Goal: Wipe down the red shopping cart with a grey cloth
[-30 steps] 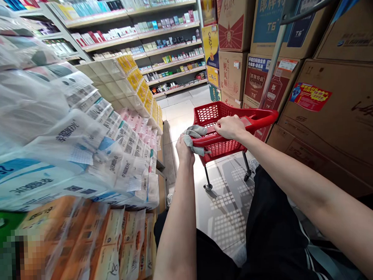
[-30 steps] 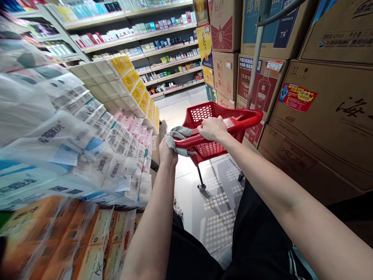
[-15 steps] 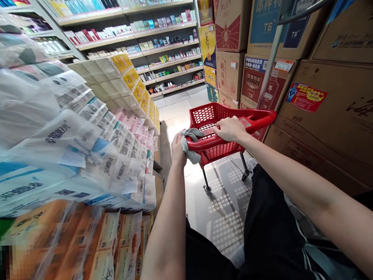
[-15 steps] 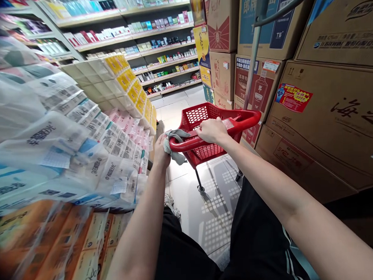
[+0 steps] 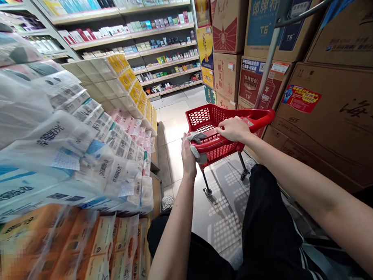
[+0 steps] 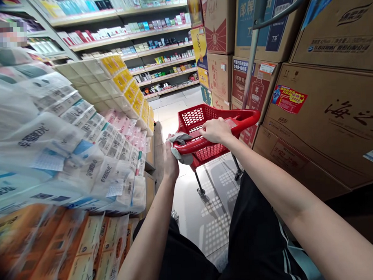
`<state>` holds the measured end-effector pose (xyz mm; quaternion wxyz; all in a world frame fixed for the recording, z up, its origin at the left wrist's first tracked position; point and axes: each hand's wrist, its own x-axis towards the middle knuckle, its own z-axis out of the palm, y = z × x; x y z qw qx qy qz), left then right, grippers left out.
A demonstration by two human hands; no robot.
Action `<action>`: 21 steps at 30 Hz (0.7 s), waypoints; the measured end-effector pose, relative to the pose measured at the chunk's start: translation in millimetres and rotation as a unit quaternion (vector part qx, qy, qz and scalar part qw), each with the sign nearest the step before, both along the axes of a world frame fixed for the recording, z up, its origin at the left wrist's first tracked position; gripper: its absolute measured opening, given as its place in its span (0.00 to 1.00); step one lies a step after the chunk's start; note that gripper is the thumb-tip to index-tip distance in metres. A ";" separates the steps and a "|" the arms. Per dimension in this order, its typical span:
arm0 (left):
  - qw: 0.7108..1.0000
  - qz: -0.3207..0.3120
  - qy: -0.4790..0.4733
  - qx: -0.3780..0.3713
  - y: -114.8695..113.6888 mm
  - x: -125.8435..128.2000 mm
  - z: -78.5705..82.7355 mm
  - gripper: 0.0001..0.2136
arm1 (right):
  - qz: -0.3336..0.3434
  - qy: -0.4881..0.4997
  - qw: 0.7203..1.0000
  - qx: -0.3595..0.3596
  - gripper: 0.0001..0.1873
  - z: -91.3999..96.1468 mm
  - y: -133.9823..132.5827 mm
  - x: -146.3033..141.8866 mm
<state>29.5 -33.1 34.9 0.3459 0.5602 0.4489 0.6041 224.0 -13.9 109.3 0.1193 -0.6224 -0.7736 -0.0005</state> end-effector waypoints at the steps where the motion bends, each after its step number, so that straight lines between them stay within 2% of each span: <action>1: 1.000 -0.010 0.000 0.010 -0.2 -2.0 4.2 0.20 | 0.000 -0.001 1.000 0.001 0.24 0.2 -1.1 0.3; 4: 0.997 -0.078 0.016 0.013 10.8 -13.8 18.6 0.18 | 0.000 -0.001 1.000 -0.001 0.24 0.8 -2.7 -1.1; 7: 0.988 -0.147 0.016 -0.032 30.3 -26.6 29.2 0.17 | -0.003 0.001 1.000 -0.008 0.25 0.4 -0.9 -4.2; 9: 0.985 -0.160 -0.005 -0.065 41.3 -30.5 30.6 0.17 | -0.003 0.004 1.000 -0.008 0.25 -0.3 1.9 -5.7; 11: 0.986 -0.144 -0.037 -0.074 46.2 -28.7 27.1 0.18 | -0.001 0.008 1.000 -0.005 0.24 -1.1 5.1 -5.5; 15: 0.991 -0.093 -0.082 -0.043 33.1 -12.2 13.7 0.22 | 0.002 0.003 1.000 -0.001 0.23 -1.8 9.7 1.9; 17: 0.995 -0.077 -0.062 -0.014 18.7 -3.2 9.3 0.22 | 0.003 -0.003 1.000 -0.001 0.23 -2.1 10.3 8.4; 21: 0.996 -0.084 0.025 0.029 -5.0 6.5 8.6 0.19 | 0.008 -0.006 1.000 0.004 0.22 -3.8 9.3 21.7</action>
